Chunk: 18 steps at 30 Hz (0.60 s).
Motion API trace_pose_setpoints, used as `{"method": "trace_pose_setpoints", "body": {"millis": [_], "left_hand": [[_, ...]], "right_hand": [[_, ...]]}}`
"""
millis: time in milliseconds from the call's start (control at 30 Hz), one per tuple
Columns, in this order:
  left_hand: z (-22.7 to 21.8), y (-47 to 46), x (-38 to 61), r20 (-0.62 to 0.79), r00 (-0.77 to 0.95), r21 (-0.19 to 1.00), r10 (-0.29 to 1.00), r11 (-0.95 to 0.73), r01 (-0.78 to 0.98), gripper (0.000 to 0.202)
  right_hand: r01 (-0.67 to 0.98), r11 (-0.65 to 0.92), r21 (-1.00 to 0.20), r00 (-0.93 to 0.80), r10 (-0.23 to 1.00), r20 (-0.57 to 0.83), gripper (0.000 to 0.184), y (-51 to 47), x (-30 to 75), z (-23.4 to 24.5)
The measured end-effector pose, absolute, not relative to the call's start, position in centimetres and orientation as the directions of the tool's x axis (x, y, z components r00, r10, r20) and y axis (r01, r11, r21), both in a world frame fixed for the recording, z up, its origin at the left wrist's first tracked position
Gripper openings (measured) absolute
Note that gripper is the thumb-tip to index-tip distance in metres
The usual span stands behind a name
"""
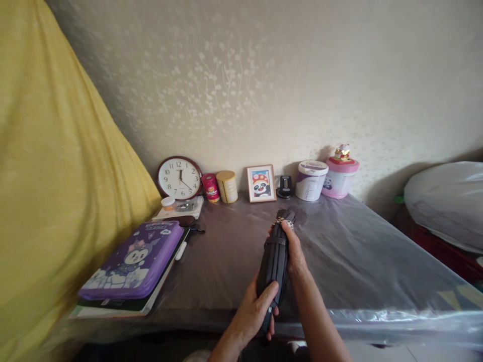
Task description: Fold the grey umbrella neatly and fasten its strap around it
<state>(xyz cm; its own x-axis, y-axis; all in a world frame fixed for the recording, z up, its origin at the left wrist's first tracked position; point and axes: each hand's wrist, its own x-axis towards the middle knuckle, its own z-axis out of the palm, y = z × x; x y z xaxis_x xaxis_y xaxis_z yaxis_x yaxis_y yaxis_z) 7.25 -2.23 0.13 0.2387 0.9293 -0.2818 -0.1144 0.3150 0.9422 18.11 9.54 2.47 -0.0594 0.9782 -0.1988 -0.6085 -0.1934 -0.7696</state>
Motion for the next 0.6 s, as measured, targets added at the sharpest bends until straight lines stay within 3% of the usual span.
{"method": "trace_pose_setpoints", "body": {"millis": [600], "left_hand": [[-0.62, -2.34, 7.39, -0.145, 0.107, 0.979, 0.984, 0.127, 0.159, 0.069]], "right_hand": [[-0.578, -0.111, -0.809, -0.012, 0.992, -0.128, 0.041, 9.55, 17.98, 2.57]]}}
